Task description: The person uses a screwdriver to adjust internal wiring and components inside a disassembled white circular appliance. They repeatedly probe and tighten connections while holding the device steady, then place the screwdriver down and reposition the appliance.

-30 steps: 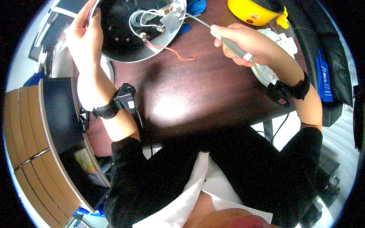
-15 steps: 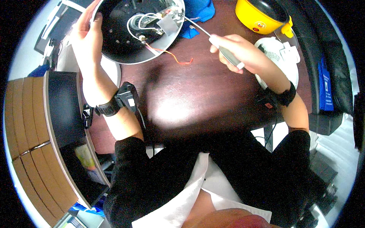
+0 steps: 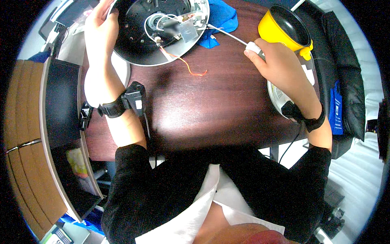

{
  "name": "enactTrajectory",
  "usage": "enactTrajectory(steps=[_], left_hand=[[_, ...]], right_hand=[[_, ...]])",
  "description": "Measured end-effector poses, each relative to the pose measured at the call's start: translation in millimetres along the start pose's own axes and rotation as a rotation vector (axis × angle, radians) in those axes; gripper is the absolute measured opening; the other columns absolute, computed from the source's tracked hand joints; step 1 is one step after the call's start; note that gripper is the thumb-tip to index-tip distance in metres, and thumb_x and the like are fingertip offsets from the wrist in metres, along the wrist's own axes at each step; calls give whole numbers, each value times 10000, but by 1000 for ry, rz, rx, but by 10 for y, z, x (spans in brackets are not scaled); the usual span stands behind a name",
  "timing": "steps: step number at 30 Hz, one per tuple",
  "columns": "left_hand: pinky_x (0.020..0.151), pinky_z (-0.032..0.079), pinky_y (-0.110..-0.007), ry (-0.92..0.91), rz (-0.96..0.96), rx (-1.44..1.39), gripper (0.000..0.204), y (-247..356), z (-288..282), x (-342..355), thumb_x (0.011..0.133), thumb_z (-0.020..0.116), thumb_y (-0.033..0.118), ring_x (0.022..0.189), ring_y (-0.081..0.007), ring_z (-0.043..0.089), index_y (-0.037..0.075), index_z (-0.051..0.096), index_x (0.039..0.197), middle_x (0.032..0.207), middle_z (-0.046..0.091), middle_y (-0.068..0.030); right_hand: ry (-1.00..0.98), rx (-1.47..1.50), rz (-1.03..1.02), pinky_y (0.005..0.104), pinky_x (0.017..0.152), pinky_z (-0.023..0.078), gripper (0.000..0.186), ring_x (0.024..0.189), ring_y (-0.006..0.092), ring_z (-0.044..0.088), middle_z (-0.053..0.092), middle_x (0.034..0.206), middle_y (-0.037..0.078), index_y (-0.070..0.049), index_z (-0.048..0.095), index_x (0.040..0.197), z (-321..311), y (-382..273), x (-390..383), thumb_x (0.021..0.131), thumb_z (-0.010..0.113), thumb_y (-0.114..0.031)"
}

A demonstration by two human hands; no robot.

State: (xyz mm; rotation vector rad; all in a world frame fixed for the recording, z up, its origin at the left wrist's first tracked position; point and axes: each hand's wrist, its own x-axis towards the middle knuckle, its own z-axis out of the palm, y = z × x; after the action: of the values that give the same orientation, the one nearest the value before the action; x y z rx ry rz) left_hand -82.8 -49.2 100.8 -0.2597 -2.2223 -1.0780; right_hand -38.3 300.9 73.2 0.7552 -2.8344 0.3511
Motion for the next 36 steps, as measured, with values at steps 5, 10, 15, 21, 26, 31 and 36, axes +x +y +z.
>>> enactTrajectory(steps=[5, 10, 15, 21, 26, 31, 36], left_hand=[[1039, 447, -329, 24, -85, -56, 448, 157, 32, -22, 844, 433, -105, 1163, -256, 613, -29, 639, 1234, 1212, 679, -160], [1049, 443, -326, 22, -36, -98, 524, 159, 58, -27, 785, 388, -136, 1163, -260, 620, -37, 640, 1234, 1202, 683, -177], [1053, 437, -320, 7, -46, -138, 573, 238, 80, -68, 749, 375, -153, 1173, -253, 619, -39, 638, 1245, 1215, 679, -184], [1046, 444, -318, 15, -66, -132, 563, 277, 45, -39, 756, 385, -157, 1169, -252, 623, -36, 642, 1242, 1216, 679, -187], [1030, 462, -331, 29, -134, -24, 493, 314, 38, -8, 820, 426, -127, 1152, -257, 633, -19, 648, 1246, 1219, 678, -190], [1019, 473, -337, 267, -306, -365, 473, -303, 75, 30, 839, 441, -122, 1144, -260, 637, -13, 646, 1251, 1223, 676, -190], [1016, 475, -331, 343, -379, -546, 485, -552, 128, 101, 825, 436, -142, 1140, -261, 640, -27, 641, 1249, 1214, 678, -195]], right_hand=[[50, -87, -53, 495, 609, 526, 363, 692, 399, 670, 665, 715, 199, -38, 644, 829, -31, -53, 49, 936, 595, -381], [32, -133, -51, 496, 604, 526, 368, 677, 395, 670, 663, 701, 197, -35, 657, 821, -20, -59, 125, 932, 598, -380], [20, -129, -58, 493, 598, 527, 366, 667, 394, 669, 664, 693, 197, -35, 678, 825, -28, -93, 97, 929, 602, -378], [58, -151, -84, 487, 589, 527, 354, 661, 388, 668, 658, 685, 191, -39, 651, 803, 2, -110, 136, 923, 612, -370], [69, -157, -89, 488, 579, 525, 350, 652, 386, 667, 656, 681, 189, -41, 642, 799, -12, -105, 119, 917, 617, -369], [65, -209, -95, 490, 573, 526, 351, 646, 387, 666, 655, 674, 188, -44, 651, 810, -43, -133, 92, 915, 616, -377], [85, -216, -118, 485, 564, 528, 354, 632, 380, 667, 656, 664, 183, -47, 651, 784, 6, -124, 111, 910, 622, -377]])
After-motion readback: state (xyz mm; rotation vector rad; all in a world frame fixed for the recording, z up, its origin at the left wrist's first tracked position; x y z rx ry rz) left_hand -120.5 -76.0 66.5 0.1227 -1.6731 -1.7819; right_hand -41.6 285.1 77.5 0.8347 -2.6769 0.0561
